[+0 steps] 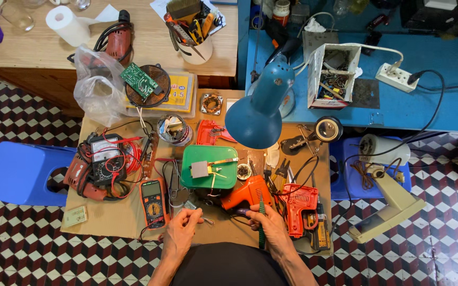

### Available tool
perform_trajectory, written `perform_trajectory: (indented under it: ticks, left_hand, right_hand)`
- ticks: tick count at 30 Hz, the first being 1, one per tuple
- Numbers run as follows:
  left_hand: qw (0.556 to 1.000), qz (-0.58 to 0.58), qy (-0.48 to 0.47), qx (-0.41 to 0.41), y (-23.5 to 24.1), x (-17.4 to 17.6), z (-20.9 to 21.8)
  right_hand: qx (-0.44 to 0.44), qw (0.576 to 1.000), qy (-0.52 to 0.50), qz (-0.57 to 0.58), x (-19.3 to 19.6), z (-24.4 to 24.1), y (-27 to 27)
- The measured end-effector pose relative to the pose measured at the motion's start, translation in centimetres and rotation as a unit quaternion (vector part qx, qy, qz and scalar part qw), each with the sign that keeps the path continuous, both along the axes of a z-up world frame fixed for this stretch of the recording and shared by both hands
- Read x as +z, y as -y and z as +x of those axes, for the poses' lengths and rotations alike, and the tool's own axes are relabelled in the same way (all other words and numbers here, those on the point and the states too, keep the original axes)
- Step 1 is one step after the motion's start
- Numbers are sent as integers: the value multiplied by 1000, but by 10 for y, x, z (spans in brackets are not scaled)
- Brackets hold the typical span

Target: The person works at a cluttered electronics workbench, using a soldering iron and a hot air gun to rework a small component mounted on a green plastic tray. They repeatedly heat and adjust the component with pliers and a soldering iron, then set the tools down.

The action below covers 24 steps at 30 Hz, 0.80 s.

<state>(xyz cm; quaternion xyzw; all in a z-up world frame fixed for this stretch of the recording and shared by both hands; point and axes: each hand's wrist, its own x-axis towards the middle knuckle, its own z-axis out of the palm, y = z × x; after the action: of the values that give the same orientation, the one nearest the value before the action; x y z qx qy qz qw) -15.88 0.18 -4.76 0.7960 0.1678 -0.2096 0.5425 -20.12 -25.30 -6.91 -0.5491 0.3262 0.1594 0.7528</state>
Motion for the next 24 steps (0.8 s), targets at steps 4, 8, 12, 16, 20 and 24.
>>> perform_trajectory:
  ticks: [4,8,12,16,20,24]
  left_hand:
    - [999,18,12,-45,6,6,22]
    - [995,9,73,-74,11,5,36]
    - [996,17,50,-77,15,3,48]
    - [994,22,55,-89,17,-3,50]
    - [996,-25,55,-70,20,-10,47]
    - [993,-6,39,-110,20,-29,48]
  right_hand:
    - [-62,997,8,48,9,0,1]
    - [-105,993,-23,50,14,-2,1]
    - [-87,995,-24,50,14,-8,-1]
    - [-86,995,-44,33,11,-8,-4]
    - [-121,991,-46,32,12,-7,-14]
    - [-169,985,-26,31,18,-7,-16]
